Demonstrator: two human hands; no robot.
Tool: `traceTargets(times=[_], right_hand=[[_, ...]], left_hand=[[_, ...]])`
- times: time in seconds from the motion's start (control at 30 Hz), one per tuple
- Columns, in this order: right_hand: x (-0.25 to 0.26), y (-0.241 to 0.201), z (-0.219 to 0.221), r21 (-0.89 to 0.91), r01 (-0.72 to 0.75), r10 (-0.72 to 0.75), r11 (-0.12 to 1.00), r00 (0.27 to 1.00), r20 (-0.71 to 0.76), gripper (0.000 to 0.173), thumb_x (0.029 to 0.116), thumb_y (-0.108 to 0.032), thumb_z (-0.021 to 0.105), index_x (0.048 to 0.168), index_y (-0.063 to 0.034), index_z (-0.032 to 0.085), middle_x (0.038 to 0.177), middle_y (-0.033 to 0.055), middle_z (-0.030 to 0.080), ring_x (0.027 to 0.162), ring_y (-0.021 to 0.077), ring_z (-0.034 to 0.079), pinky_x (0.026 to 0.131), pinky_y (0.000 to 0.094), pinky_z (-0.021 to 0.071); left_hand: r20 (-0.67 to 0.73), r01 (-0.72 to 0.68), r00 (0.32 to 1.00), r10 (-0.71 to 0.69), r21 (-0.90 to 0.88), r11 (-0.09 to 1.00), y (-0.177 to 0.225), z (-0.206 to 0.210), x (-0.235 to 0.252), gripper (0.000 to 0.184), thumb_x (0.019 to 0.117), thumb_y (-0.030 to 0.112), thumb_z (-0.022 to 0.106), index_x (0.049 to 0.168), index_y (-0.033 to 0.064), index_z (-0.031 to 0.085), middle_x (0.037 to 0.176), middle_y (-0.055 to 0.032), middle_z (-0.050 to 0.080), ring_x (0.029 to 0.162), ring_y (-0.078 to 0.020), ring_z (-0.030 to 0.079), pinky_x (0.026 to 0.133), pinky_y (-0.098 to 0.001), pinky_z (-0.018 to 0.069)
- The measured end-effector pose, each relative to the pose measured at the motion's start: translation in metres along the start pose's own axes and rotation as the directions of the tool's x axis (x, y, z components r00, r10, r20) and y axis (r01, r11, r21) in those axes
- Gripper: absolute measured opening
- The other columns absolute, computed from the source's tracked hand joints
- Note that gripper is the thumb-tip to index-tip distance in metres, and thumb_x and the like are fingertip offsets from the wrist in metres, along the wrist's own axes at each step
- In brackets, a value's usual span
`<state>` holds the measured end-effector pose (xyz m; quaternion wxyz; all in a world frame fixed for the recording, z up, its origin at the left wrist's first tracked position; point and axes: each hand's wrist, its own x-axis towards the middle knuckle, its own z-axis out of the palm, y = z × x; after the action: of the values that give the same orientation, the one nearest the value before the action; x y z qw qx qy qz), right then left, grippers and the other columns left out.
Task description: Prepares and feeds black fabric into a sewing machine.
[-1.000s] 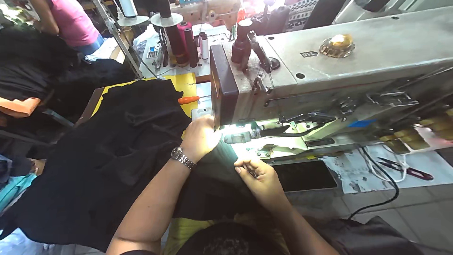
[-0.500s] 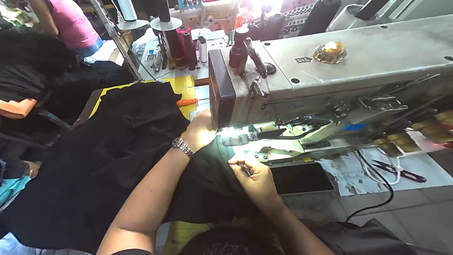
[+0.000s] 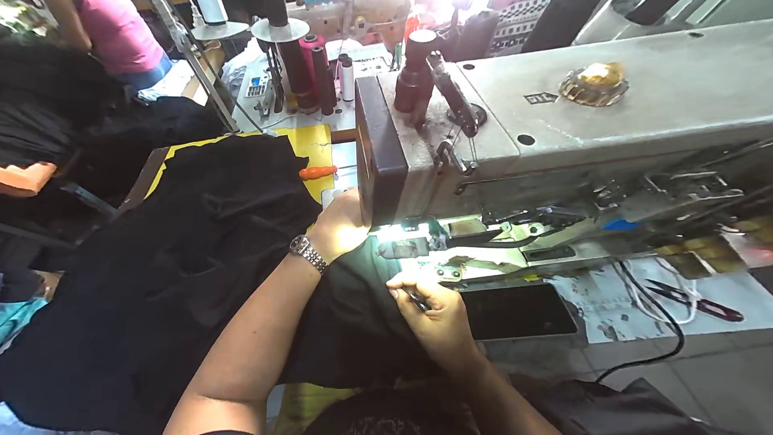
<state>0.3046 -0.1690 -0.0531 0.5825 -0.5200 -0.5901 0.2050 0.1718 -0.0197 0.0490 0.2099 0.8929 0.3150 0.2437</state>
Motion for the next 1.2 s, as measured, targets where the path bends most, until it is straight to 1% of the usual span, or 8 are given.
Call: traceTargets(times=[0.13,0.3,0.57,0.67,0.8,0.93,1.03,1.2], right_hand=[[-0.0002,0.0001,0.0006,-0.021,0.008,-0.009,1.000,1.000,-0.007,0.013,0.0927,-0.006,0.065,0.100,-0.0051,0.076,0.096,0.0003,0.076,0.081,-0.0013,0.068,0.075,0.0144,0.0577],[0.0001,0.0006,0.0002,-0.029,0.010,-0.010,1.000,1.000,0.005,0.013,0.0931,-0.007,0.065,0.100,-0.0056,0.076,0.097,0.0000,0.076,0.082,-0.0011,0.069,0.076,0.0144,0.0578],[0.0005,0.0030,-0.0024,-0.002,0.031,-0.031,1.000,0.999,0.028,0.013,0.0929,-0.007,0.065,0.099,-0.0056,0.075,0.093,-0.0008,0.075,0.077,-0.0028,0.066,0.071,0.0126,0.0561],[0.0017,0.0042,-0.0025,-0.011,0.041,-0.041,0.999,0.999,0.018,0.012,0.0926,-0.008,0.065,0.099,-0.0055,0.075,0.091,-0.0008,0.075,0.075,-0.0036,0.065,0.070,0.0113,0.0548],[0.0013,0.0042,-0.0021,-0.008,0.045,-0.045,0.999,0.999,0.011,0.012,0.0924,-0.007,0.065,0.098,-0.0050,0.075,0.091,-0.0004,0.075,0.075,-0.0036,0.065,0.070,0.0113,0.0548],[0.0007,0.0046,-0.0014,0.013,0.041,-0.041,0.999,0.999,0.007,0.012,0.0920,-0.006,0.065,0.099,-0.0043,0.075,0.092,0.0000,0.074,0.075,-0.0031,0.064,0.070,0.0115,0.0549],[-0.0001,0.0045,-0.0019,0.024,0.032,-0.032,0.999,0.999,0.007,0.012,0.0921,-0.006,0.065,0.099,-0.0042,0.075,0.091,0.0004,0.074,0.075,-0.0030,0.064,0.069,0.0114,0.0547],[0.0004,0.0047,-0.0012,0.032,0.030,-0.031,0.999,1.000,0.001,0.011,0.0924,-0.006,0.065,0.098,-0.0042,0.074,0.093,0.0005,0.074,0.075,-0.0030,0.064,0.070,0.0112,0.0545]], left_hand=[[-0.061,-0.052,0.997,0.052,-0.003,0.999,-0.0035,0.0042,-0.0018,0.020,0.0862,0.005,0.074,0.105,0.0001,0.070,0.096,-0.0150,0.071,0.093,-0.0226,0.069,0.085,-0.0387,0.0553],[-0.010,-0.047,0.999,0.047,0.022,0.999,-0.0025,0.0013,0.0002,0.019,0.0870,0.005,0.074,0.105,-0.0012,0.071,0.099,-0.0166,0.071,0.096,-0.0254,0.069,0.088,-0.0409,0.0541],[-0.105,-0.097,0.989,0.100,0.034,0.995,-0.0080,0.0067,-0.0016,0.017,0.0855,0.009,0.074,0.101,0.0013,0.072,0.094,-0.0132,0.072,0.093,-0.0212,0.069,0.085,-0.0366,0.0551],[-0.098,-0.104,0.990,0.106,0.025,0.994,-0.0068,0.0048,0.0001,0.019,0.0845,0.008,0.075,0.102,0.0012,0.072,0.095,-0.0133,0.072,0.094,-0.0209,0.069,0.086,-0.0356,0.0551],[-0.061,-0.081,0.995,0.082,0.020,0.997,-0.0059,0.0030,-0.0005,0.020,0.0831,0.007,0.076,0.101,0.0009,0.072,0.095,-0.0138,0.071,0.093,-0.0222,0.069,0.086,-0.0371,0.0548],[-0.094,-0.084,0.992,0.082,-0.018,0.996,-0.0060,0.0030,-0.0017,0.018,0.0827,0.008,0.076,0.099,0.0021,0.072,0.091,-0.0112,0.071,0.089,-0.0184,0.069,0.083,-0.0339,0.0551],[-0.084,-0.051,0.995,0.047,-0.048,0.998,-0.0038,0.0025,-0.0027,0.019,0.0836,0.008,0.075,0.101,0.0015,0.072,0.093,-0.0123,0.071,0.091,-0.0192,0.069,0.085,-0.0349,0.0551],[-0.068,-0.042,0.997,0.042,-0.007,0.999,-0.0024,0.0009,-0.0013,0.018,0.0825,0.007,0.076,0.099,0.0006,0.072,0.093,-0.0139,0.071,0.091,-0.0220,0.069,0.084,-0.0369,0.0547]])
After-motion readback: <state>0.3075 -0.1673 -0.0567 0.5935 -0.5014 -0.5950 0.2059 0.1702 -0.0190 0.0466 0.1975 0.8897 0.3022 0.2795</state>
